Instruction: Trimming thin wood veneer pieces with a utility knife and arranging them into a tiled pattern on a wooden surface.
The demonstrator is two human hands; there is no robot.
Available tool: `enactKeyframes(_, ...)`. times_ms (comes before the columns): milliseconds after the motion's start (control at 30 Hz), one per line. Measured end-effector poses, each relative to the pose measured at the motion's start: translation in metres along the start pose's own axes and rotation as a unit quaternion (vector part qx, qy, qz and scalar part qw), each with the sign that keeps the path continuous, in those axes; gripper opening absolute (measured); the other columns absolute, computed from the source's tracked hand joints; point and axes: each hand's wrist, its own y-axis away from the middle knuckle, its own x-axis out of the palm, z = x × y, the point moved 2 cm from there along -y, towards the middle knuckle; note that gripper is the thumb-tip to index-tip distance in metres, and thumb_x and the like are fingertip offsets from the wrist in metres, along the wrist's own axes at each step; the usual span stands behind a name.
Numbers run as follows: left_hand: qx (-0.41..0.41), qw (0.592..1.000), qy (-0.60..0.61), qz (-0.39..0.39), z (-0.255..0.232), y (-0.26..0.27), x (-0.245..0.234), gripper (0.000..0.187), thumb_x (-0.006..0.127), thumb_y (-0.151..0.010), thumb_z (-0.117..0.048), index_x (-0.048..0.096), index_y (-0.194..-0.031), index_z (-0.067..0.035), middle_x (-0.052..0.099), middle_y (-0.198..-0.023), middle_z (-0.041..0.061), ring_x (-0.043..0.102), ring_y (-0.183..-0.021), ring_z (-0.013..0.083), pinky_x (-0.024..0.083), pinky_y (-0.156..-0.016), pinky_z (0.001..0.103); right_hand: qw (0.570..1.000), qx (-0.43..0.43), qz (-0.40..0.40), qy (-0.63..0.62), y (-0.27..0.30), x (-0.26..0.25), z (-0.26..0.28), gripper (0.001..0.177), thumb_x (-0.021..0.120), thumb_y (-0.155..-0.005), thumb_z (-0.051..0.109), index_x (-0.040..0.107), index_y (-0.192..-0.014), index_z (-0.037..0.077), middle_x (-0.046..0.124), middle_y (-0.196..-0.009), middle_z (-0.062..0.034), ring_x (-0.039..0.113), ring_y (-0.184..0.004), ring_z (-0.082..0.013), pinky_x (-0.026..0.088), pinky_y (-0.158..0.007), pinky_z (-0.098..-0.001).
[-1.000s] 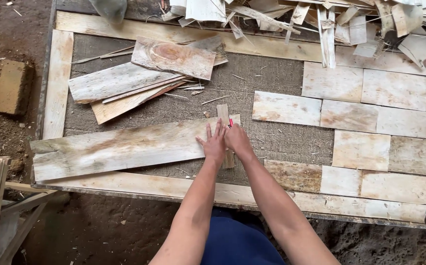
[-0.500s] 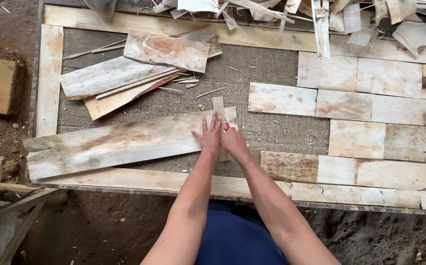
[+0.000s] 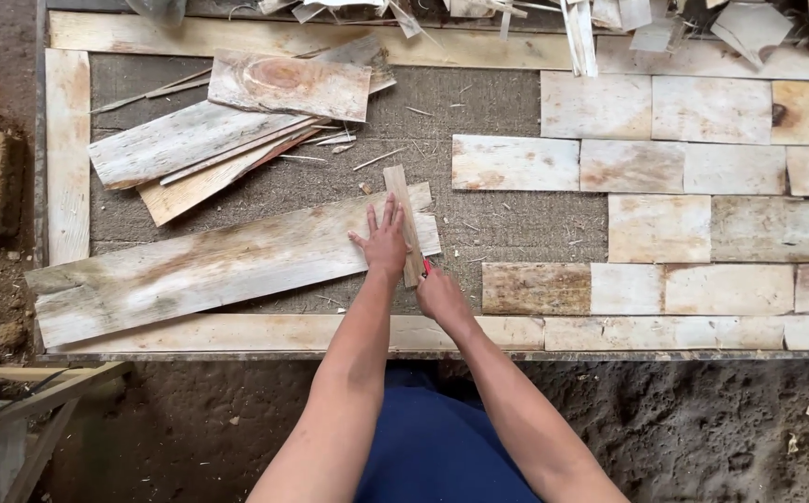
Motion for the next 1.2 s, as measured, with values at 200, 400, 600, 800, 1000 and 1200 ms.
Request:
enactKeyframes(200,0.004,1.0,0.0,-0.007,0.001,0.0,0.001,0.096,0.08,-0.087,-0.033,0.02,-0.163,-0.028,-0.008,-0.172,-0.014,-0.001,-0.158,0.0349,0.022,-0.107,0.088,1.0,0.016,0.009,-0.011,0.014,0.012,-0.01,0.057,0.031,-0.105,0.037,0.052,-0.128,-0.012,0.065,-0.122,-0.0385,0.062,-0.121,-0.0545,0.05,-0.1,-0.0602)
enactKeyframes(400,0.01,1.0,-0.008,-0.011,-0.001,0.007,-0.001,0.091,0.079,-0.088,-0.031,0.024,-0.161,-0.026,-0.007,-0.173,-0.012,0.001,-0.158,0.0365,0.024,-0.106,0.088,0.999,0.009,0.0,-0.034,-0.01,0.013,-0.019,0.055,0.036,-0.102,0.039,0.059,-0.12,-0.008,0.07,-0.112,-0.0339,0.068,-0.111,-0.051,0.055,-0.091,-0.0584)
enactKeyframes(600,0.008,1.0,-0.004,-0.008,0.001,0.01,-0.005,0.09,0.078,-0.089,-0.031,0.025,-0.161,-0.025,-0.005,-0.173,-0.011,0.003,-0.158,0.036,0.025,-0.108,0.086,0.997,-0.027,-0.063,-0.046,-0.025,-0.034,0.023,0.051,0.039,-0.101,0.034,0.058,-0.116,-0.01,0.069,-0.108,-0.0382,0.067,-0.109,-0.0548,0.055,-0.09,-0.0606)
enactKeyframes(800,0.009,1.0,-0.001,-0.005,-0.006,0.024,-0.027,0.089,0.078,-0.089,-0.025,0.025,-0.16,-0.025,-0.004,-0.172,-0.011,0.003,-0.157,0.0362,0.026,-0.107,0.087,0.996,-0.044,-0.061,-0.051,-0.034,-0.064,0.068,0.051,0.036,-0.101,0.034,0.055,-0.119,-0.01,0.067,-0.115,-0.0395,0.065,-0.113,-0.0556,0.052,-0.096,-0.062)
enactKeyframes(1000,0.007,1.0,0.005,-0.004,-0.004,0.019,-0.024,0.086,0.075,-0.09,-0.019,0.026,-0.16,-0.027,-0.004,-0.173,-0.013,0.002,-0.158,0.0354,0.024,-0.107,0.087,0.996,-0.049,-0.059,-0.035,-0.065,-0.061,0.073,0.051,0.037,-0.101,0.035,0.056,-0.119,-0.009,0.067,-0.115,-0.0374,0.065,-0.113,-0.0554,0.052,-0.096,-0.0615)
enactKeyframes(1200,0.007,1.0,0.002,-0.011,-0.004,0.024,-0.028,0.08,0.067,-0.094,-0.011,0.026,-0.16,-0.03,-0.007,-0.172,-0.016,0.001,-0.158,0.0347,0.025,-0.107,0.087,0.998,-0.028,-0.044,-0.026,-0.073,-0.052,0.08,0.052,0.039,-0.101,0.035,0.058,-0.122,-0.01,0.066,-0.12,-0.0369,0.064,-0.118,-0.0539,0.051,-0.099,-0.0599)
